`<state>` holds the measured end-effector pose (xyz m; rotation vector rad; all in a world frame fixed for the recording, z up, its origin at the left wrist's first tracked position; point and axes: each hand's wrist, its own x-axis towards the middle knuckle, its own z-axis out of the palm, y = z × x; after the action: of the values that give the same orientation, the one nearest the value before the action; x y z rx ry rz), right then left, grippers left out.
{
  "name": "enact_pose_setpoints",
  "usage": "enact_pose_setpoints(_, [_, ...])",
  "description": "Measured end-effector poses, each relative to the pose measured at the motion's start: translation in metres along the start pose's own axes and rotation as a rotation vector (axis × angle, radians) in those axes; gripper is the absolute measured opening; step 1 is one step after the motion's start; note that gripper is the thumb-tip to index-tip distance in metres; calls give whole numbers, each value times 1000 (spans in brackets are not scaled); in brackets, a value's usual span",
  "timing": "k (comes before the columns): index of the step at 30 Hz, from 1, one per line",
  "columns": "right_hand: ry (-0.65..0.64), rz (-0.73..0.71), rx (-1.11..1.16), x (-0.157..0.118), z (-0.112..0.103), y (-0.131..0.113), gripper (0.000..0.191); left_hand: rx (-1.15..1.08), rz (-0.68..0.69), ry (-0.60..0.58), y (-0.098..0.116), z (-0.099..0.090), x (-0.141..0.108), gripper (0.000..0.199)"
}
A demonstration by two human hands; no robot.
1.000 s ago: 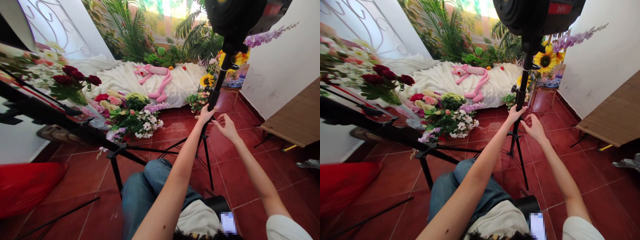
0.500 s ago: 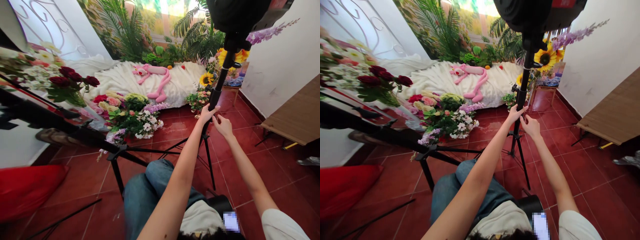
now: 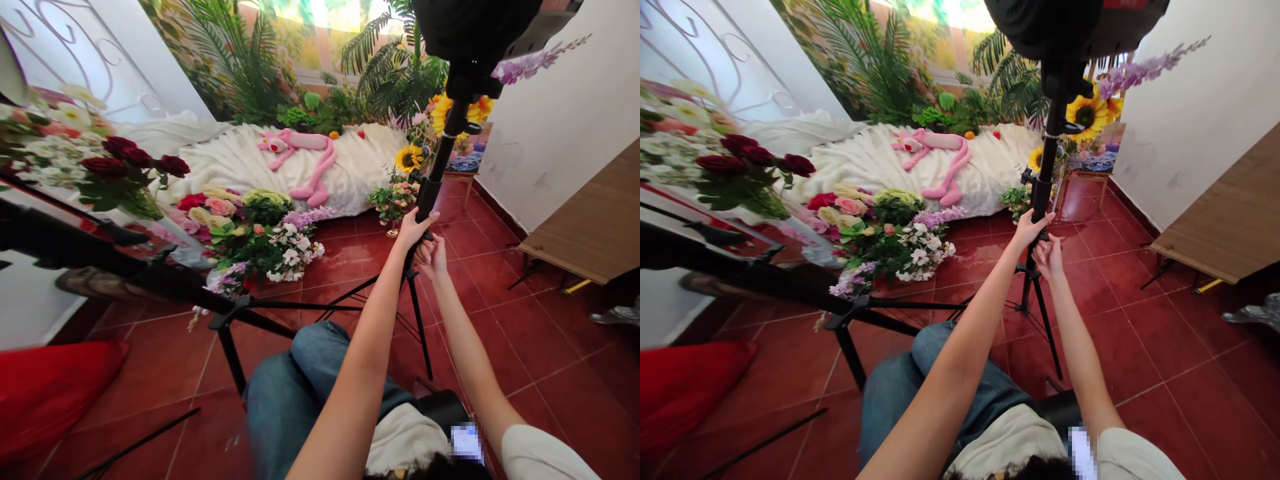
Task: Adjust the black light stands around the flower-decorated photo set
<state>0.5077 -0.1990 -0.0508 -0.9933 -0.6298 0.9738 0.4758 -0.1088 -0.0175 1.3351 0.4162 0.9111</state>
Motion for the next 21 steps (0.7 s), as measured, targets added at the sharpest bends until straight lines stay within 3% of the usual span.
enact_pose_setpoints(3, [32,6,-88,-5,-7,-2,53,1,1,-1,-1,0,0,45])
enact_pose_setpoints(5, [163,-74,-248,-11,-15,-6,53,8,-6,-6,-2,-1,0,47])
enact_pose_setpoints(8, [296,-288,-596,-24,-24,-19,50,21,-25,-15,-4,-1,2,49])
enact_pose_setpoints(11, [253,-406,-1062,-33,-22,-38,44,18,-31,-13,-3,-2,2,48])
enact_pose_setpoints(13, [234,-348,-1381,-32,-14,-54,37,12,-28,-11,-2,-2,1,46])
enact_pose_setpoints(16, [167,-119,-1748,-22,2,-76,27,13,-14,-17,-2,-2,1,44])
enact_pose_setpoints(18, [87,8,-1917,-15,14,-88,31,20,-2,-22,-3,-3,2,44])
enact_pose_setpoints(21, [21,80,-2092,-8,30,-97,48,13,16,-30,-6,-4,3,45])
